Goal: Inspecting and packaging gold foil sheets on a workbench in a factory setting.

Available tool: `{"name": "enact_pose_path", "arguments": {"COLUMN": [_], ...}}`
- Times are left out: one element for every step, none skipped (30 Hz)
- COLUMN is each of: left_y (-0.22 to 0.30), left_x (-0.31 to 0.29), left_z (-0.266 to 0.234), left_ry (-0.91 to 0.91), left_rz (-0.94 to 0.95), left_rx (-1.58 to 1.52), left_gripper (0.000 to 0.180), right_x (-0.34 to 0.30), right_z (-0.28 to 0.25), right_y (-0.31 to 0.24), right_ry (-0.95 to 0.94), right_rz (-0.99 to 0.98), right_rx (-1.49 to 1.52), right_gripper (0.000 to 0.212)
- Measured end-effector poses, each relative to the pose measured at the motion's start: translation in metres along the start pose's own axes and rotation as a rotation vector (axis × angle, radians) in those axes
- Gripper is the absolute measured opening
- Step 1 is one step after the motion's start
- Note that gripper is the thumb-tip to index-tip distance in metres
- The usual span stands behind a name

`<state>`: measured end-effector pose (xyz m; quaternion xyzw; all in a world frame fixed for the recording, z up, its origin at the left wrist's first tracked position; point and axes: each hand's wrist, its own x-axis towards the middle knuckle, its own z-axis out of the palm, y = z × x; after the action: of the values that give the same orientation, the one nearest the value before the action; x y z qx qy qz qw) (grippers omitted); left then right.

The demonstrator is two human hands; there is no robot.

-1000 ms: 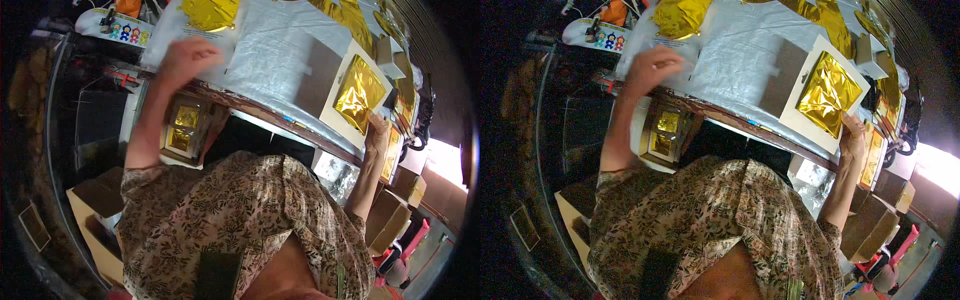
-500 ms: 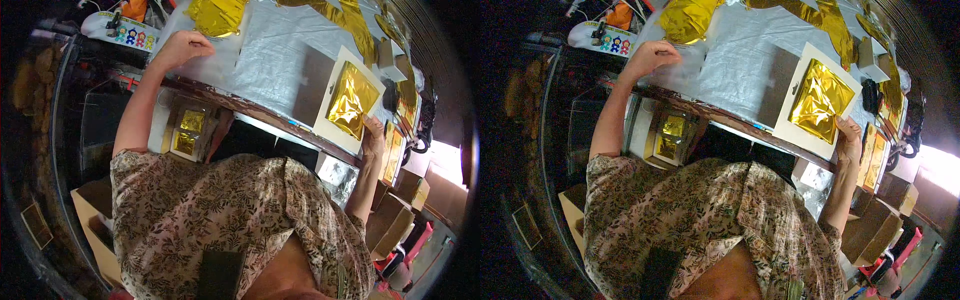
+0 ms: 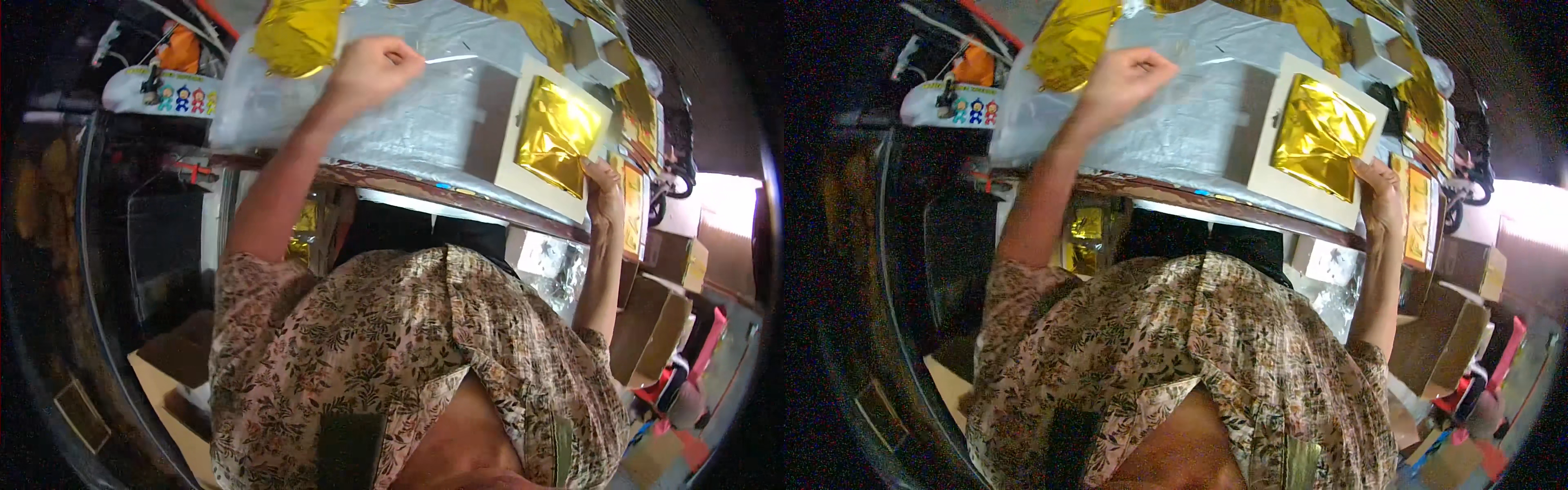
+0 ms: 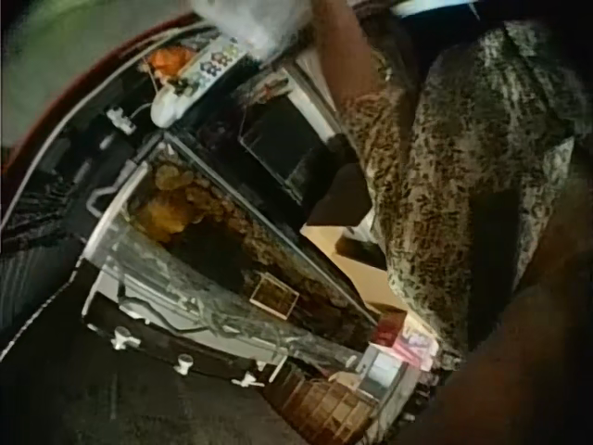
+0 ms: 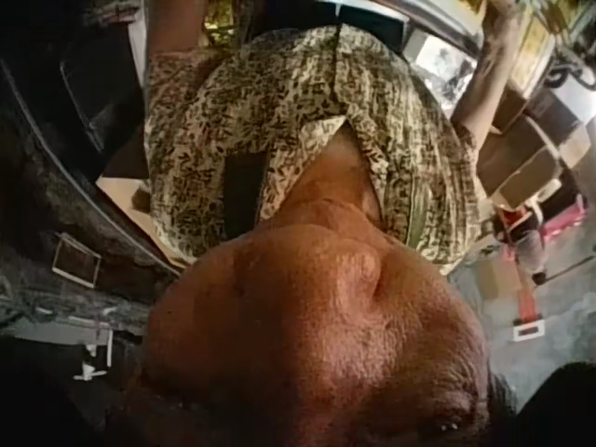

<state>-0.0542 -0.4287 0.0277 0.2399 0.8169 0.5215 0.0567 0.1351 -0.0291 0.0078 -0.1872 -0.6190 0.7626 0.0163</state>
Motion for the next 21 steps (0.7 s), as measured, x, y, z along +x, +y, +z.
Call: {"name": "enact_pose_path", "arguments": {"left_y": [0.002,0.000,-0.018,-0.020,-0.022,-0.022,-0.023,-0.025,-0.025,-0.025,-0.025,-0.025,-0.025,-0.025,-0.024,-0.023,-0.022,-0.021,-0.020,-0.019,-0.019], "left_x": [0.004,0.005,0.004,0.002,-0.004,-0.007,-0.011,-0.015,-0.017,-0.017,-0.017,-0.018,-0.019,-0.019,-0.018,-0.018,-0.018,-0.019,-0.020,-0.021,-0.021], "left_z": [0.021,0.037,0.048,0.052,0.057,0.059,0.060,0.060,0.061,0.063,0.065,0.066,0.067,0.068,0.068,0.068,0.068,0.067,0.067,0.067,0.067], "left_ry": [0.031,0.063,0.150,0.134,0.120,0.107,0.094,0.076,0.063,0.057,0.065,0.077,0.075,0.065,0.054,0.050,0.045,0.043,0.041,0.049,0.056], "left_rz": [-0.024,-0.047,0.231,0.242,0.239,0.241,0.250,0.217,0.182,0.188,0.209,0.225,0.224,0.210,0.199,0.201,0.197,0.192,0.193,0.183,0.174], "left_rx": [0.086,0.172,0.320,0.311,0.350,0.390,0.381,0.369,0.360,0.358,0.359,0.363,0.364,0.360,0.355,0.355,0.365,0.377,0.377,0.369,0.359], "left_gripper": [0.025,0.026,0.034,0.034,0.036,0.040,0.040,0.043,0.047,0.047,0.048,0.049,0.049,0.048,0.048,0.048,0.048,0.048,0.048,0.047,0.047], "right_x": [-0.001,-0.002,-0.006,-0.010,-0.013,-0.014,-0.016,-0.018,-0.018,-0.016,-0.012,-0.007,-0.003,0.000,0.002,0.005,0.010,0.015,0.021,0.026,0.030], "right_z": [-0.006,-0.012,-0.013,-0.011,-0.012,-0.021,-0.024,-0.023,-0.022,-0.024,-0.025,-0.023,-0.019,-0.012,-0.010,-0.008,-0.007,-0.008,-0.008,-0.009,-0.006], "right_y": [0.001,0.001,-0.002,-0.006,-0.007,-0.004,-0.005,-0.006,-0.006,-0.005,-0.006,-0.005,-0.005,-0.003,-0.005,-0.007,-0.008,-0.009,-0.014,-0.022,-0.027], "right_ry": [-0.010,-0.043,-0.026,-0.021,-0.018,0.020,0.037,0.018,-0.007,-0.014,-0.007,-0.028,-0.050,-0.028,-0.025,-0.028,-0.032,-0.015,-0.014,-0.048,-0.081], "right_rz": [0.015,-0.023,-0.024,-0.023,-0.023,0.040,0.039,0.074,0.108,0.136,0.134,0.162,0.190,0.178,0.178,0.211,0.245,0.256,0.257,0.301,0.346], "right_rx": [-0.019,-0.038,-0.039,-0.043,-0.047,-0.062,-0.060,-0.051,-0.040,-0.037,-0.034,-0.064,-0.095,-0.094,-0.091,-0.106,-0.122,-0.174,-0.173,-0.296,-0.419], "right_gripper": [0.023,0.021,0.021,0.019,0.018,0.015,0.015,0.014,0.013,0.012,0.012,0.010,0.009,0.006,0.006,0.006,0.006,0.009,0.009,0.017,0.026]}}
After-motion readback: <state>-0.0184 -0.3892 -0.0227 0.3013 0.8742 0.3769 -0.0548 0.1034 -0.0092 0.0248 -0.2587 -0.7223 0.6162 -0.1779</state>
